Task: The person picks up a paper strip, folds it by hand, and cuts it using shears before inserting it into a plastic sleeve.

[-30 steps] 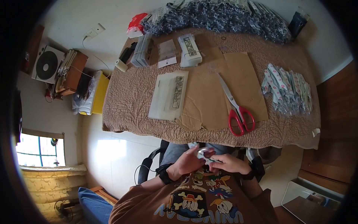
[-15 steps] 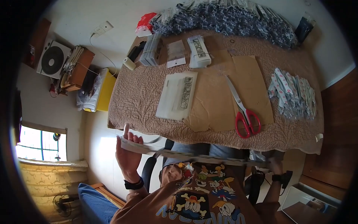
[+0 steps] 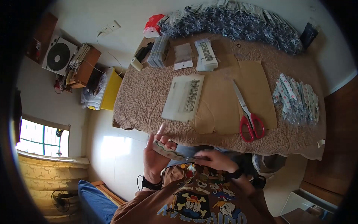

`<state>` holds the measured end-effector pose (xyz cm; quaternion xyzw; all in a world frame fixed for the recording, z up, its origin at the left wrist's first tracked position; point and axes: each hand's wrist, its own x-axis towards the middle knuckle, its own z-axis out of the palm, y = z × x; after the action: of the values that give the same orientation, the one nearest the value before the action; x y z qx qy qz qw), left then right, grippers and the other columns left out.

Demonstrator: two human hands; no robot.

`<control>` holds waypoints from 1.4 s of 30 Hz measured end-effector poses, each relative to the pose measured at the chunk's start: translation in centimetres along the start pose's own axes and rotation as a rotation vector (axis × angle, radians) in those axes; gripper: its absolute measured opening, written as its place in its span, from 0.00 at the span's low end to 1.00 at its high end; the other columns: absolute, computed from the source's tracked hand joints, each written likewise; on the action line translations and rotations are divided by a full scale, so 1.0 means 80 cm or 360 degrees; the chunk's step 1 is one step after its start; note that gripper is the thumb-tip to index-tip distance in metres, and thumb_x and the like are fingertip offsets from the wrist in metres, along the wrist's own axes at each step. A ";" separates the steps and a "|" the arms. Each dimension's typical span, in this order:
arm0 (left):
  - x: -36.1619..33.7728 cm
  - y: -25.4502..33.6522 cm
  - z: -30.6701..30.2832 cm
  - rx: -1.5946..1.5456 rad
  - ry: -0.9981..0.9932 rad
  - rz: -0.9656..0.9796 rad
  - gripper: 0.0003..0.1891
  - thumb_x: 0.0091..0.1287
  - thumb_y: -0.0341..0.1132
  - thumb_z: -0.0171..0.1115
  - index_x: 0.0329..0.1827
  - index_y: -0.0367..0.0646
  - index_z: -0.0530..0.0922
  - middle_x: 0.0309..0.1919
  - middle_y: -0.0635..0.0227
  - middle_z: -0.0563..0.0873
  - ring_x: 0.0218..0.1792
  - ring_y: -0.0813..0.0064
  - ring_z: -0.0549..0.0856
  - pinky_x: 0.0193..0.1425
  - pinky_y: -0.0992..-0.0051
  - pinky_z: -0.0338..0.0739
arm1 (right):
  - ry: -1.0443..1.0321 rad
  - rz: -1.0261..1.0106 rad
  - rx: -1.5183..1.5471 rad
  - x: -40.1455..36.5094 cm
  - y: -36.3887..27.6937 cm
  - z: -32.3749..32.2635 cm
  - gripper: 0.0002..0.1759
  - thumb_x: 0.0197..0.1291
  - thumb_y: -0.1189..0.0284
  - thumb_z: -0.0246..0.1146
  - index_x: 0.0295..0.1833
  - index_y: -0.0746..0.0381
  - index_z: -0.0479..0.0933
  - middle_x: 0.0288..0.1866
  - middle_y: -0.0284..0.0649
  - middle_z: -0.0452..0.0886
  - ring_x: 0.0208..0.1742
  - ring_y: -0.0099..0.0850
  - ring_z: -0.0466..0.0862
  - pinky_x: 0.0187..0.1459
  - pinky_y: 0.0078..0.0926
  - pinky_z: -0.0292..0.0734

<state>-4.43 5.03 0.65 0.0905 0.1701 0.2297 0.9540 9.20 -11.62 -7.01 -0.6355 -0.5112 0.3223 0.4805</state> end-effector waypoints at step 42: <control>0.034 -0.123 0.016 0.1264 -0.0235 0.0050 0.36 0.63 0.59 0.45 0.65 0.40 0.57 0.26 0.69 0.76 0.29 0.78 0.74 0.38 0.77 0.70 | -0.0278 0.0823 0.1476 -0.019 -0.038 -0.063 0.15 0.65 0.70 0.49 0.47 0.71 0.71 0.30 0.46 0.80 0.28 0.33 0.82 0.33 0.23 0.76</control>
<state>2.33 -2.44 -1.44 0.4708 0.1754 0.1534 0.8509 12.31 -14.48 -2.58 -0.4325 -0.1801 0.6738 0.5714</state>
